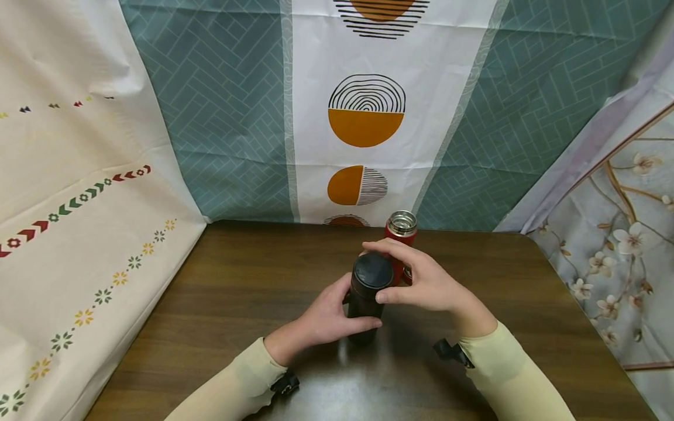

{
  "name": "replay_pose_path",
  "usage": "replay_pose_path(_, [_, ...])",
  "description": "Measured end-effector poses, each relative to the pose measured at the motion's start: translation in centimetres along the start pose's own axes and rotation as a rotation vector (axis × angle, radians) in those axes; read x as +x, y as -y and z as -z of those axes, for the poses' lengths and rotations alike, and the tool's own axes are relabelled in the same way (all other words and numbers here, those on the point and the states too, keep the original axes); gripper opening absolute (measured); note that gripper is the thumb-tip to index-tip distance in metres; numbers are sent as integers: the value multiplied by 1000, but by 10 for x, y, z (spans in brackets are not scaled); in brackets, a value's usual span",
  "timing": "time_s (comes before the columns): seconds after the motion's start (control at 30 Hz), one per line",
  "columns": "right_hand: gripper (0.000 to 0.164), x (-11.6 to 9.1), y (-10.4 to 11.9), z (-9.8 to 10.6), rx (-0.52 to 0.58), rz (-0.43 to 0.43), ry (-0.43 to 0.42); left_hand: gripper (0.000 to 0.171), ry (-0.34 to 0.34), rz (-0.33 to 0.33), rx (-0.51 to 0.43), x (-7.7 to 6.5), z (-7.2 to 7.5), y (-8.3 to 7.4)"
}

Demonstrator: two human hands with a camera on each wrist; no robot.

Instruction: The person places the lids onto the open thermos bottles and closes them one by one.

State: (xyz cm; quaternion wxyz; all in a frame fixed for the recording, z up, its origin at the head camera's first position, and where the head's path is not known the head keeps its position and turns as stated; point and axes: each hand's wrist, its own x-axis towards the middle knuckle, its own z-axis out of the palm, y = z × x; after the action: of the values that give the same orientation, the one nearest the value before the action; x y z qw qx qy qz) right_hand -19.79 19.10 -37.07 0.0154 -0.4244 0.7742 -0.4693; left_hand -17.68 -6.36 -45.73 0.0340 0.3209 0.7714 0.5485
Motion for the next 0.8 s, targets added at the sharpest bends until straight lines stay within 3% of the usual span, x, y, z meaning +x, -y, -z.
replay_pose_path(0.13, [79,-4,-6,-9,129,7,-33,75,-1,2,-3,0,0,1])
replay_pose_path(0.37, [69,-4,-12,-18,221,50,-78,74,7,-15,-17,1,0,0])
replay_pose_path(0.8, [68,-5,-7,-28,94,15,-222,72,6,-55,-23,1,-1,-1])
